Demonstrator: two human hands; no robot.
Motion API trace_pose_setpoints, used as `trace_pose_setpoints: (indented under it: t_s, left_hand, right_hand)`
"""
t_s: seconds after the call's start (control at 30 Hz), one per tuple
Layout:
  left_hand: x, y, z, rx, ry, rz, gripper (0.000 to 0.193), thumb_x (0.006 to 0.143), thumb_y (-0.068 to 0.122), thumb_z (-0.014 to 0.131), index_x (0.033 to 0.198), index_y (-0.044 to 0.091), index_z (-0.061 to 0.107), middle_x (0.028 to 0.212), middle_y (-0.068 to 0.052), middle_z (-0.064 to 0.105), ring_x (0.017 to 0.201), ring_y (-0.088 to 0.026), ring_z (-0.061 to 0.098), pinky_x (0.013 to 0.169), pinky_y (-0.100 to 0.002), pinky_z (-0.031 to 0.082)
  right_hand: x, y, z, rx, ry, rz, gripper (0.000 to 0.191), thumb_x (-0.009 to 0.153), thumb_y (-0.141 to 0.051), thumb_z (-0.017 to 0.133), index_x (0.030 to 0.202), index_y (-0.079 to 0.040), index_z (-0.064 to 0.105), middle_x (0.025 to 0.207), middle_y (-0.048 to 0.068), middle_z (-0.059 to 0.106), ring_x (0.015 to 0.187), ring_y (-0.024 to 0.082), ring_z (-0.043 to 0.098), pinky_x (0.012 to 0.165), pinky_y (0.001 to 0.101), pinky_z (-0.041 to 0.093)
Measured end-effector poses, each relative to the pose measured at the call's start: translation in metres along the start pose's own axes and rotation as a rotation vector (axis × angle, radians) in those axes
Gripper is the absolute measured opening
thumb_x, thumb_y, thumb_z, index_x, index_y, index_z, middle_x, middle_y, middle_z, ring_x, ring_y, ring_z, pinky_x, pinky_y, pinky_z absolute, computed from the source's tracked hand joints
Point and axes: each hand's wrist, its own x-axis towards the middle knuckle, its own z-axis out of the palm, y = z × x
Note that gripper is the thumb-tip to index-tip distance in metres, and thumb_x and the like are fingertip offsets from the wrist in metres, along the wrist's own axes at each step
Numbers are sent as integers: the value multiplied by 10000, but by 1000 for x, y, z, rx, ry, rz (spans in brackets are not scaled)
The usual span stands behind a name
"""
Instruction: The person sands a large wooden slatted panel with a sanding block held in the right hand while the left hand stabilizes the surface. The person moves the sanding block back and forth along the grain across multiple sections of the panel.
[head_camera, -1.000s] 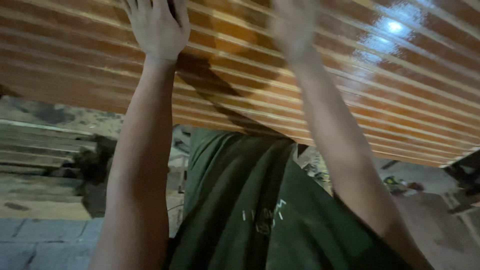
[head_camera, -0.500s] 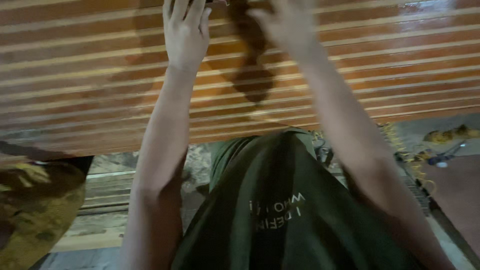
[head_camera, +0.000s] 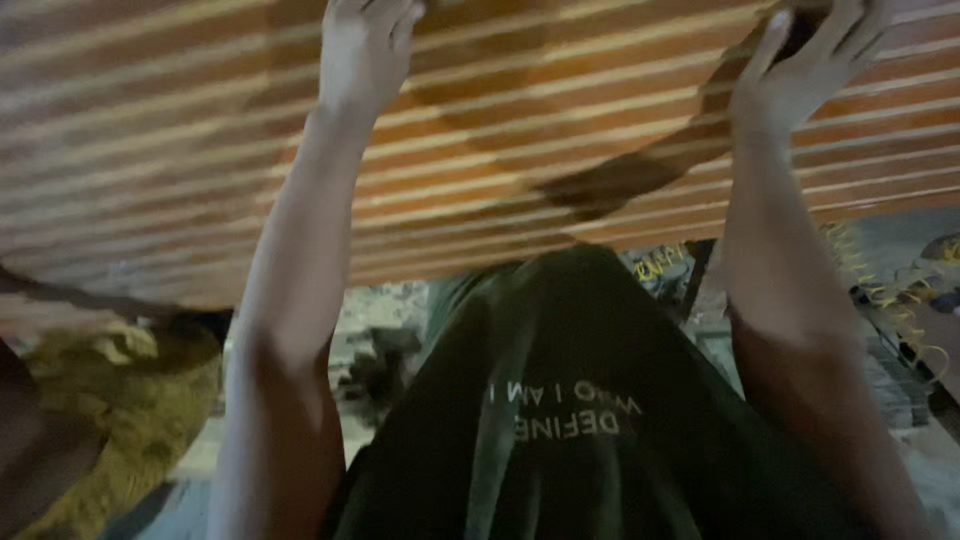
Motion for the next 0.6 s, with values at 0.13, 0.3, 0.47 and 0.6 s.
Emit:
trace_pose_setpoints:
  t_s: [0.13,0.3,0.47,0.6]
  left_hand:
    - [1,12,-20,114,84,218,197,957,-12,769,1149,-27,729,1150,-138,651,1098,-350,611,953,-460,522]
    - [6,22,-22,259,100,380,210,860,56,787,1023,-35,691,1054,-155,613,1043,-362,584,915,-453,517]
    - [-1,-5,-13,141,57,220,119,964,-65,745,940,-9,643,1038,-143,620,1053,-346,601,935,-468,521]
    - [2,-12,7,165,64,302,140,880,-94,691,971,12,686,1005,-128,641,1010,-324,623,946,-476,531]
  right_hand:
    - [-4,-4,-3,66,-5,75,539,1183,-505,413,1628,-207,358,1662,152,313,1526,387,397,1206,554,390]
    - [-8,-9,-7,74,-60,101,537,1189,-537,406,1619,-217,387,1666,125,329,1521,374,417,1216,560,367]
    - [-8,-12,-4,47,-54,111,551,1183,-539,403,1624,-210,382,1678,111,318,1545,377,380,1271,576,332]
    - [-10,-11,-1,34,-29,117,539,1176,-551,395,1604,-223,391,1673,114,319,1542,372,382,1240,551,362]
